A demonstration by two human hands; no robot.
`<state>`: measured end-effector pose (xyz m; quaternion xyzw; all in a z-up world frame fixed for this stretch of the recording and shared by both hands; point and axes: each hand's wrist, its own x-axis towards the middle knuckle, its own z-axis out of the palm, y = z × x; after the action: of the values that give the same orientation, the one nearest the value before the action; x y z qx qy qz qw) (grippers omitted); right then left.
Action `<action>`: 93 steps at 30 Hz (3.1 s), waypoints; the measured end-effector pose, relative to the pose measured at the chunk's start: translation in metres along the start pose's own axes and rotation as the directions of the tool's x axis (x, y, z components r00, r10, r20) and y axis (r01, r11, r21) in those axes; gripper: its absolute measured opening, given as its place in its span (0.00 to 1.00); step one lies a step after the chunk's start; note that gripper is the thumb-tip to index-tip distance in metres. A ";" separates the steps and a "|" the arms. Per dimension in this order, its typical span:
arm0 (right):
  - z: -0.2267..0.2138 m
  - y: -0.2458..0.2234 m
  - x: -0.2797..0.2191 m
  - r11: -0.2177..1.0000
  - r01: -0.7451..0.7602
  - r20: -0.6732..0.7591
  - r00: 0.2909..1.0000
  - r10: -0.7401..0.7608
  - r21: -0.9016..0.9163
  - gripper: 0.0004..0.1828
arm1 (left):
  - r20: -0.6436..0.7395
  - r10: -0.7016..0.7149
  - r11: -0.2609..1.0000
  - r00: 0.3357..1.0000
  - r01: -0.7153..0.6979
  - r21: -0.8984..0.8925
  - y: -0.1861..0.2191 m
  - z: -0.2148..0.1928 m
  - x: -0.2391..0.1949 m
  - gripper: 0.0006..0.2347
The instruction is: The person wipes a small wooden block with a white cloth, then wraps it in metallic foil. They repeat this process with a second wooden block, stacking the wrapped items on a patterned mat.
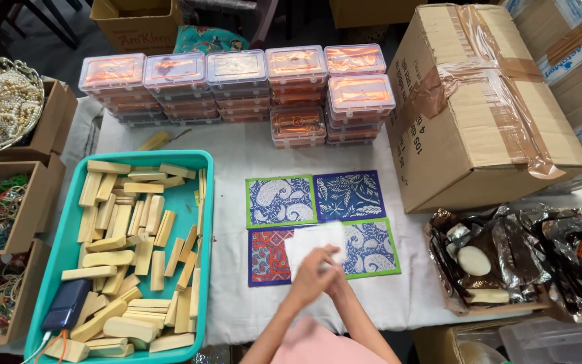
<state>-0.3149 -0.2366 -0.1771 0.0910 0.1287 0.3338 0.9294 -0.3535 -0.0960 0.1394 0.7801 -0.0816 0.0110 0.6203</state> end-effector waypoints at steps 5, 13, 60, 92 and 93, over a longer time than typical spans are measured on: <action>0.105 0.008 0.002 0.992 0.053 0.059 0.997 -0.046 -0.118 0.28 | 0.076 0.306 0.878 0.949 -0.312 0.362 0.037 0.017 -0.010 0.11; 0.230 0.015 -0.019 0.933 0.241 -0.075 0.960 -0.270 -0.267 0.34 | -0.286 0.082 0.907 0.955 0.048 0.419 -0.075 -0.024 -0.030 0.17; 0.233 0.023 -0.018 0.264 -0.049 -0.166 0.880 -0.445 -0.963 0.39 | -0.229 -0.596 0.781 0.769 0.489 -0.390 -0.125 0.002 0.018 0.10; 0.332 0.026 -0.034 -0.693 0.110 0.422 0.856 -0.298 -0.713 0.11 | -0.244 -0.236 0.970 0.941 0.243 -0.001 0.026 -0.058 0.037 0.07; 0.343 0.028 -0.035 -0.744 0.241 0.561 0.800 -0.211 -0.623 0.09 | -0.220 -0.257 0.966 0.941 0.258 -0.022 0.031 -0.062 0.038 0.08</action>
<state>-0.2552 -0.2667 0.1620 -0.8218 -0.2267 -0.0619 0.5191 -0.3157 -0.0471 0.1882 0.7803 0.0906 0.0169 0.6186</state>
